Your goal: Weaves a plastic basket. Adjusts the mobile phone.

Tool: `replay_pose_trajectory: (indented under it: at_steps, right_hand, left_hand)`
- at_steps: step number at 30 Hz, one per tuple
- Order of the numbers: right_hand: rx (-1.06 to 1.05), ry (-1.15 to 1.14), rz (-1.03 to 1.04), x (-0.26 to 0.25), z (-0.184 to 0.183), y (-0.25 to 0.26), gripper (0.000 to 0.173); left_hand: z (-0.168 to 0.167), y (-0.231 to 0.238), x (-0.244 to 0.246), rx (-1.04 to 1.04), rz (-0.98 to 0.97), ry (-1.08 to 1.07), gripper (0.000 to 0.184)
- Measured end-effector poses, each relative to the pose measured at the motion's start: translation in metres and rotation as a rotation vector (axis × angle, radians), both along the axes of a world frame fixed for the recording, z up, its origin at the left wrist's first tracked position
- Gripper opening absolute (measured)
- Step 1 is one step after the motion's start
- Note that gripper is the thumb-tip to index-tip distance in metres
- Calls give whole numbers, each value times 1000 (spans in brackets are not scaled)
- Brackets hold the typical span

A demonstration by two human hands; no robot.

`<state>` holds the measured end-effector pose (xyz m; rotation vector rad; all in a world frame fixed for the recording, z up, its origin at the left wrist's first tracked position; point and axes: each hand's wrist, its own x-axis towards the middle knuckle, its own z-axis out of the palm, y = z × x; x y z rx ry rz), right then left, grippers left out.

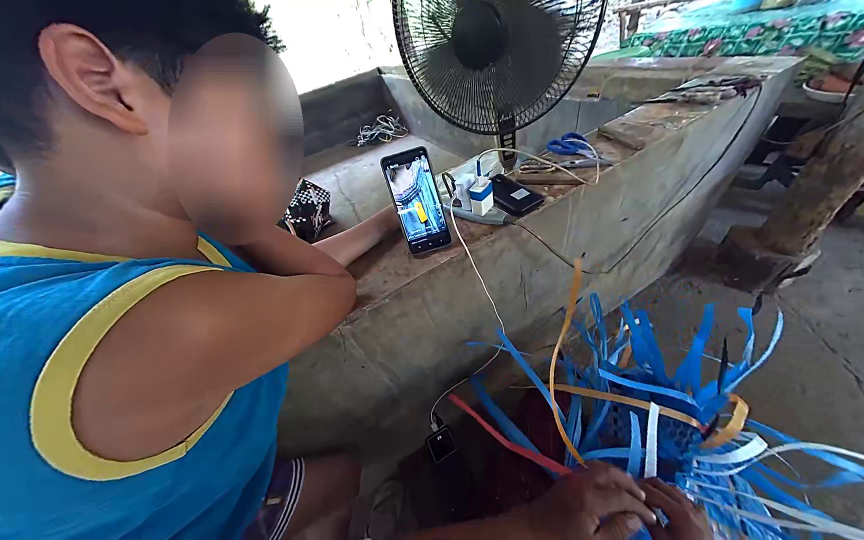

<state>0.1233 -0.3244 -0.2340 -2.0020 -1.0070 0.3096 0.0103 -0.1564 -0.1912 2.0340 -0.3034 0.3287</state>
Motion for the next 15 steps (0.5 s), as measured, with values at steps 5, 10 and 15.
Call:
replay_pose_trajectory:
  at_steps: [5, 10, 15]
  right_hand:
    - [-57, -47, -4, -3, 2, -3, 27]
    - [17, 6, -79, 0, 2, -10, 39]
    - [298, 694, -301, -4, 18, -13, 31]
  left_hand:
    - [-35, -3, 34, 269, 168, 239, 36]
    - [-29, 11, 54, 260, 19, 707, 44]
    - [-35, 20, 52, 234, -63, 582, 38]
